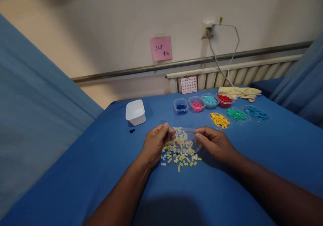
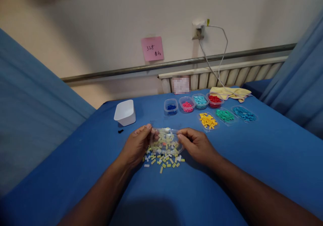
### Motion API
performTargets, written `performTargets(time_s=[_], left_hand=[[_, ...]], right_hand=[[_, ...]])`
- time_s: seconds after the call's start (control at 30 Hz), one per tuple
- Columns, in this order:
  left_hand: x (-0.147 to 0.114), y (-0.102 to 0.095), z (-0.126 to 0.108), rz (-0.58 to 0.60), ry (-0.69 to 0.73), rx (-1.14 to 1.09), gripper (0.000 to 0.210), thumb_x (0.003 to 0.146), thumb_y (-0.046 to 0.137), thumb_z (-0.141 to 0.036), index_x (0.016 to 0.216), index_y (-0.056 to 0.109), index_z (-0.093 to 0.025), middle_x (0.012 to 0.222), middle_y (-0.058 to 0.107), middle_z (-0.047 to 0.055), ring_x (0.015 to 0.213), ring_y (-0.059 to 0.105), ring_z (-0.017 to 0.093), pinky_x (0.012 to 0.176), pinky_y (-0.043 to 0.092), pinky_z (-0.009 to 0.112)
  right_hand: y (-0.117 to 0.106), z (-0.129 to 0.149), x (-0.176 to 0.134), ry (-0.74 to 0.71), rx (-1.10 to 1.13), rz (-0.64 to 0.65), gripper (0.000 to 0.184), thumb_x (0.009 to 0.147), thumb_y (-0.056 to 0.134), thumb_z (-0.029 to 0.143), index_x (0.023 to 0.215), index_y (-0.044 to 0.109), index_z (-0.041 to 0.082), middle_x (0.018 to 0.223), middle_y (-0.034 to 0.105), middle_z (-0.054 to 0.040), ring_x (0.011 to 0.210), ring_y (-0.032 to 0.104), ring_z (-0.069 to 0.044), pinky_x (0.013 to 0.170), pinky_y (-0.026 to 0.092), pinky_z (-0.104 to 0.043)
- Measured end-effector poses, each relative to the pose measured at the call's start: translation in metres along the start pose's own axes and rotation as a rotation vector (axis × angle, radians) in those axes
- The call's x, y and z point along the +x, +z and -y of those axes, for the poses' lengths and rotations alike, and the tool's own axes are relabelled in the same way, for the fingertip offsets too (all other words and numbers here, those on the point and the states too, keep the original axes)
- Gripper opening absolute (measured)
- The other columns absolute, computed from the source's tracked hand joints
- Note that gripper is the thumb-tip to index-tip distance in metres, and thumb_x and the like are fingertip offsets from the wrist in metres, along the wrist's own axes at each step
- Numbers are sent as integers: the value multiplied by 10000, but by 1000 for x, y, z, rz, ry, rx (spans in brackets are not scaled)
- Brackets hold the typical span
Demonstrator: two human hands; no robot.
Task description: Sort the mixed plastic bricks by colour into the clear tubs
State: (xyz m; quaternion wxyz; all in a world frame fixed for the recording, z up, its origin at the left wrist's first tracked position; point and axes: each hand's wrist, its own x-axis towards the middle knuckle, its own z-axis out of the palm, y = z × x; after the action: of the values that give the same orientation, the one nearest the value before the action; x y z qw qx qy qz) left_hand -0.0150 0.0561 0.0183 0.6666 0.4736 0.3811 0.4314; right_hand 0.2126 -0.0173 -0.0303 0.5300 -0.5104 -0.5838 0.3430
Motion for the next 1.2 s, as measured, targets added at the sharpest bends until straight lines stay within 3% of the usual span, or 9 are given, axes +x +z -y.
performTargets(time_s=[0.1,0.23,0.37,0.47,0.57,0.8,0.97,1.1,1.2], left_hand=[[0,-4,3,63,47,151,483,884,844,-624,949,753,-155,920,745,69,743,654,139,716,538,248],[0,-5,8,77,43,243,425,915,831,-570,869,728,-160,793,699,40,682,645,128,682,500,238],[0,-2,12,-1,15,230,462,874,851,-609,857,723,-165,805,707,42,643,623,116,623,475,229],[0,1,14,-65,14,183,496,808,897,-633,887,742,-169,876,727,50,691,652,129,640,511,238],[-1,4,14,-57,-18,145,501,782,923,-620,900,746,-166,897,724,46,711,664,132,659,538,248],[-3,5,12,-13,-61,156,555,735,961,-564,1059,797,-144,775,702,26,662,637,122,659,526,238],[-3,3,15,14,-47,231,466,789,913,-561,925,758,-143,746,684,32,649,610,128,619,484,244],[-4,6,4,-63,112,286,355,850,856,-520,928,772,-183,765,688,27,656,605,141,638,482,277],[-30,13,-20,-150,339,386,206,898,812,-449,966,811,-255,808,718,36,733,654,187,715,536,337]], right_hand=[[0,-6,3,78,44,-21,352,1018,646,516,1017,778,190,737,716,-10,605,628,-145,579,518,-277],[1,-15,3,115,62,-40,438,1015,658,550,1217,741,170,782,726,-28,614,648,-164,546,534,-289],[-2,-13,-2,-149,-188,-133,555,989,735,448,1486,616,232,1331,741,-153,1061,750,-281,831,661,-440],[-4,-5,-7,-420,-421,-74,656,957,795,390,1560,565,277,1607,587,-171,1432,598,-370,1131,564,-597],[-3,-3,-8,-525,-550,16,615,967,798,373,1537,592,275,1674,527,-169,1520,524,-383,1221,483,-634],[-10,-15,-1,-480,-624,-109,556,986,775,415,1484,602,238,1613,566,-190,1483,554,-384,1222,479,-645],[-15,-21,3,-460,-665,-153,554,994,756,473,1469,594,238,1569,589,-191,1465,569,-381,1215,485,-635],[-18,-35,9,-349,-801,-243,549,988,731,511,1424,619,197,1483,635,-219,1411,590,-420,1177,494,-646],[-19,-46,15,-262,-960,-239,530,984,710,491,1380,649,144,1446,645,-260,1388,579,-456,1153,489,-647]])
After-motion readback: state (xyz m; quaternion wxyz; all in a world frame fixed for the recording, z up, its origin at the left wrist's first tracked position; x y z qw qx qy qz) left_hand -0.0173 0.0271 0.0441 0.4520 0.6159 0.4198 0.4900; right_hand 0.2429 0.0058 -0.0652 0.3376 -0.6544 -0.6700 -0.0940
